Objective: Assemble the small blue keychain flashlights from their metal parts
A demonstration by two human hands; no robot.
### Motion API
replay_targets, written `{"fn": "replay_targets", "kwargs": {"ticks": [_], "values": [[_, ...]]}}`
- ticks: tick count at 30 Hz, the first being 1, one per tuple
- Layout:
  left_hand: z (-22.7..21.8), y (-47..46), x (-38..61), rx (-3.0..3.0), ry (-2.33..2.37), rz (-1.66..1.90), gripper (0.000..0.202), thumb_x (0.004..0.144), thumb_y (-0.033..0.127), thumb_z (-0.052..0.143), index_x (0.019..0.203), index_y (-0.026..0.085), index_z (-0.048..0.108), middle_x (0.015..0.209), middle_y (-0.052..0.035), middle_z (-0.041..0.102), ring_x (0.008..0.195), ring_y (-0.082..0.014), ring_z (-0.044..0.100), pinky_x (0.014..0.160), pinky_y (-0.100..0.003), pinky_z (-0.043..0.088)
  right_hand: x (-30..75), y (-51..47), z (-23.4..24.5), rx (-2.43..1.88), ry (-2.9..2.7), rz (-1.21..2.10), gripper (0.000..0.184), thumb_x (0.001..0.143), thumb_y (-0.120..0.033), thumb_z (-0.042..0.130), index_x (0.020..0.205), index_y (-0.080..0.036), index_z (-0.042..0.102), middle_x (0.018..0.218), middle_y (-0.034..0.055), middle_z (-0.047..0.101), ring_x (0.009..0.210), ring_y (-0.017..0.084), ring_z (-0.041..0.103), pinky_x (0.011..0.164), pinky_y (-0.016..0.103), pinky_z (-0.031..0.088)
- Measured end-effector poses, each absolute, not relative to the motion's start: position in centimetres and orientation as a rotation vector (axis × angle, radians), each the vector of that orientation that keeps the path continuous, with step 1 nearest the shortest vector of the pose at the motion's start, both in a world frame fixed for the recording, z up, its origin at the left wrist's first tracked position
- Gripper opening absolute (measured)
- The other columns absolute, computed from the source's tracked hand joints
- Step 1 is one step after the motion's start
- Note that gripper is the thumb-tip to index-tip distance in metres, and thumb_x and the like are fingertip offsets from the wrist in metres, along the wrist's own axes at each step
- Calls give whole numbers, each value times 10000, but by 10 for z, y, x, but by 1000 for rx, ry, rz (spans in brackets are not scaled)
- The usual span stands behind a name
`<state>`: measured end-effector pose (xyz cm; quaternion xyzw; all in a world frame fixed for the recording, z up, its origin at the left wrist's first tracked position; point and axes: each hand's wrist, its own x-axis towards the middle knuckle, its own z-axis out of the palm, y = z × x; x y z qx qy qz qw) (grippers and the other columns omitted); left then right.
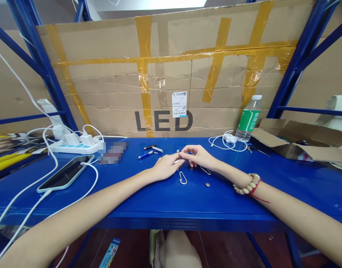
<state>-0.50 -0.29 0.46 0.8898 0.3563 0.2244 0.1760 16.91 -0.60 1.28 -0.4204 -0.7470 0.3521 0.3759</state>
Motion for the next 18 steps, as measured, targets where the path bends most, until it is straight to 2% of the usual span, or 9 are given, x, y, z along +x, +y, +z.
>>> {"fn": "replay_targets", "kwargs": {"ticks": [12, 18], "values": [[6, -5, -5, 2554, 1058, 601, 280, 890, 339, 355, 992, 196, 573, 782, -10, 629, 738, -176, 574, 680, -259, 418, 171, -2, 7, -1058, -1948, 935, 371, 737, -501, 602, 824, -144, 553, 602, -22, 557, 402, 61, 501, 330, 148, 331], [5, -4, -5, 2559, 1052, 595, 288, 889, 332, 367, 1046, 206, 573, 905, -26, 649, 807, -191, 585, 719, -277, 426, 171, 0, 7, -1054, -1961, 946, 354, 762, -488, 582, 823, -143, 540, 592, -27, 546, 396, 56, 498, 327, 138, 334]]}}
